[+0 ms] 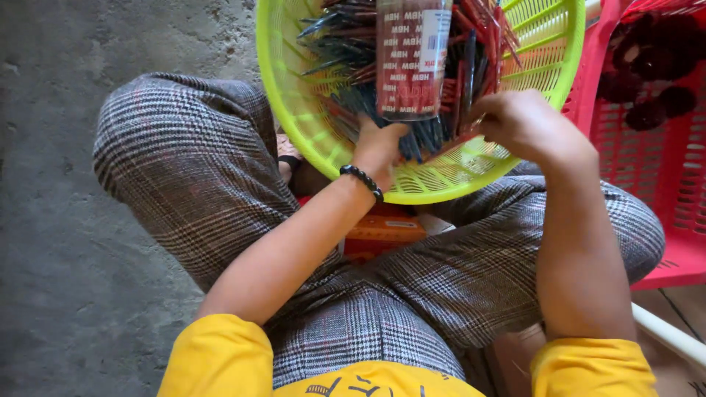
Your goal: Bundling plastic straws and inserting them into a plastic sleeve.
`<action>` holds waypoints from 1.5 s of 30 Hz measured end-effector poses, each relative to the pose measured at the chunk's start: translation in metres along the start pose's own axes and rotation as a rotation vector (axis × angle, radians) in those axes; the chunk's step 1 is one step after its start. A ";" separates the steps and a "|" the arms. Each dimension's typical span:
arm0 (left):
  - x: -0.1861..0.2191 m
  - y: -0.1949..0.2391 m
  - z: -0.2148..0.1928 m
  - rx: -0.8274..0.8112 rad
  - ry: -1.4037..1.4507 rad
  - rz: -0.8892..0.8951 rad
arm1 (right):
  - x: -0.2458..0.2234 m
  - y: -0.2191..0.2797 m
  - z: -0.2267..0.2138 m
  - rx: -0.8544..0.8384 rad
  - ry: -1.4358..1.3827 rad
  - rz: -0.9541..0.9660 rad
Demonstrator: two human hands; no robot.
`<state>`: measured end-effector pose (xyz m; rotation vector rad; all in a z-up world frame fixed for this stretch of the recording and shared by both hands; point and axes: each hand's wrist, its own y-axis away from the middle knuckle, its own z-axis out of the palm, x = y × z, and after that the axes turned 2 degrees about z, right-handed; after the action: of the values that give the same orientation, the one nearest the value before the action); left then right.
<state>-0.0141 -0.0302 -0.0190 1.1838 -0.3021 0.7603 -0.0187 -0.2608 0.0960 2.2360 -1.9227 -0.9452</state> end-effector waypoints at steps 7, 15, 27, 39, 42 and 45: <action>0.063 -0.006 0.008 -0.227 -0.766 0.761 | -0.021 -0.002 0.022 -0.093 0.216 0.082; 0.065 -0.036 0.023 -0.242 -0.841 0.352 | -0.030 0.006 0.010 0.021 0.171 -0.045; 0.125 -0.019 0.042 -0.366 -0.344 0.015 | -0.031 0.042 -0.068 -0.087 -0.304 0.029; 0.112 -0.092 0.021 -0.301 -0.328 0.217 | -0.041 0.030 -0.060 0.172 -0.532 0.119; 0.109 -0.094 0.024 -0.381 -0.236 0.254 | -0.047 0.019 -0.055 0.247 -0.527 0.127; 0.111 -0.094 0.025 -0.395 -0.154 0.223 | -0.051 0.007 -0.045 0.368 -0.412 0.042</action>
<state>0.1329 -0.0272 -0.0120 0.8421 -0.6889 0.7603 -0.0064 -0.2318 0.1565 2.3088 -2.4891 -1.2119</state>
